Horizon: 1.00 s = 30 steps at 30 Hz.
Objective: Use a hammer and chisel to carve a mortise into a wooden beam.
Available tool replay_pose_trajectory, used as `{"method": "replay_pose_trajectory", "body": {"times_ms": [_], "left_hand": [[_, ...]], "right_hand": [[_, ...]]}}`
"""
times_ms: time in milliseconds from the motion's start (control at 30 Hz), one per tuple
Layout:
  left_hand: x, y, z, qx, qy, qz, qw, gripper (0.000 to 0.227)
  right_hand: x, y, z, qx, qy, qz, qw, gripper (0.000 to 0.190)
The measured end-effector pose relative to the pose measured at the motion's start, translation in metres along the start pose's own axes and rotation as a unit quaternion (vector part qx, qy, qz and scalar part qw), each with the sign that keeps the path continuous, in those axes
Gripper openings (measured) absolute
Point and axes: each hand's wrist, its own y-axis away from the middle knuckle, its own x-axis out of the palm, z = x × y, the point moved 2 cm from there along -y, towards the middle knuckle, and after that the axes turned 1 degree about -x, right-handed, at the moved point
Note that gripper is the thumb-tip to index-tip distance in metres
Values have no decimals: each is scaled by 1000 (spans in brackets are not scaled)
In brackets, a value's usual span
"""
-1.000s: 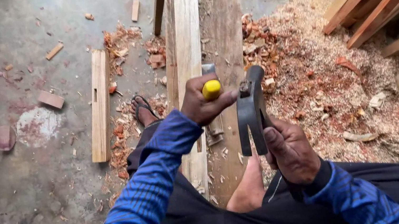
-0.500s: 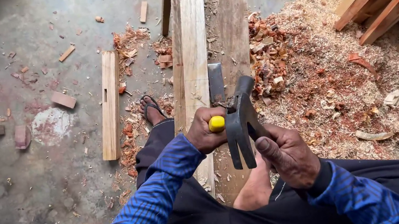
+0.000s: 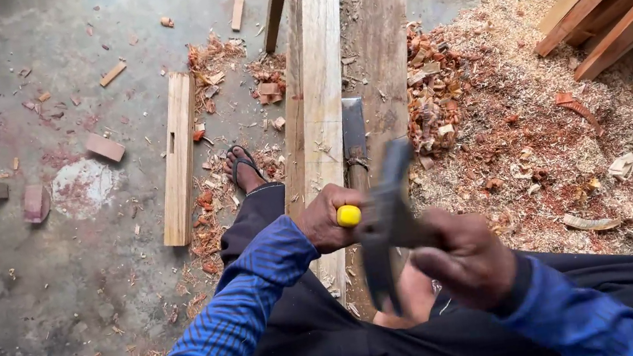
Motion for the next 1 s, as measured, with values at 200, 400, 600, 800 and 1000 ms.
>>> {"method": "replay_pose_trajectory", "body": {"times_ms": [200, 400, 600, 800, 1000], "left_hand": [[16, 10, 18, 150, -36, -34, 987, 32], [19, 8, -32, 29, 71, 0, 997, 16], [17, -2, -17, 78, 191, -64, 976, 13], [12, -4, -23, 113, 113, -51, 986, 11], [16, 6, 48, -102, 152, -38, 982, 23]], "right_hand": [[17, -25, 10, 203, 40, 60, 976, 45], [-2, -16, -3, 186, -13, -4, 982, 47], [-3, -21, 14, 110, -51, 1, 993, 51], [-25, -19, 53, 24, -92, -21, 995, 54], [21, -18, -12, 171, 233, 117, 950, 50]]}}
